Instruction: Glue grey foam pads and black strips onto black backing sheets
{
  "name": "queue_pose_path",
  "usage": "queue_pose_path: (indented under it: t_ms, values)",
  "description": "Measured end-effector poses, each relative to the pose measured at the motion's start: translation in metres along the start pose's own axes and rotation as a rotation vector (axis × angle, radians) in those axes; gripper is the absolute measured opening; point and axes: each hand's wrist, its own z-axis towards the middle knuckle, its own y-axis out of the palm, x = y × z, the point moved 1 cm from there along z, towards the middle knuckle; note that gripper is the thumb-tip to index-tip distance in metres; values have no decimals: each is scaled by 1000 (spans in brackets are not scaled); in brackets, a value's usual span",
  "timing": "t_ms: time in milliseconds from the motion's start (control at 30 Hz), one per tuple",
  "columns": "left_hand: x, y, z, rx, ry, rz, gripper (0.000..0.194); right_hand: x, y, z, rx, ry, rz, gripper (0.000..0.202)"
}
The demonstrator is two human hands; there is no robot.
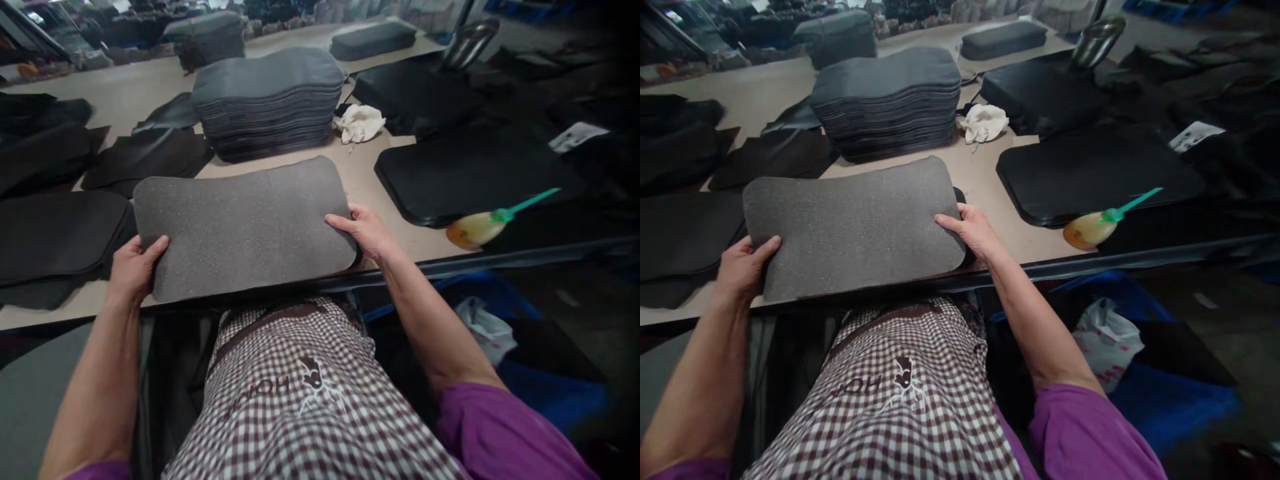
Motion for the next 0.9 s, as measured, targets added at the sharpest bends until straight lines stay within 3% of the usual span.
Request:
queue_pose_path:
  t_ms: [167,333,633,900]
  values:
    - [7,30,1,-101,35,-32,60,9,-20,3,66,-15,-34,41]
    - [8,46,6,-173,43,-8,61,18,-31,6,102,3,-62,42]
    - [8,60,11,-179,28,-7,63,21,-38,6,133,-2,-97,42]
    - [15,58,9,-173,-1,-15,61,15,-37,7,135,3,-81,44]
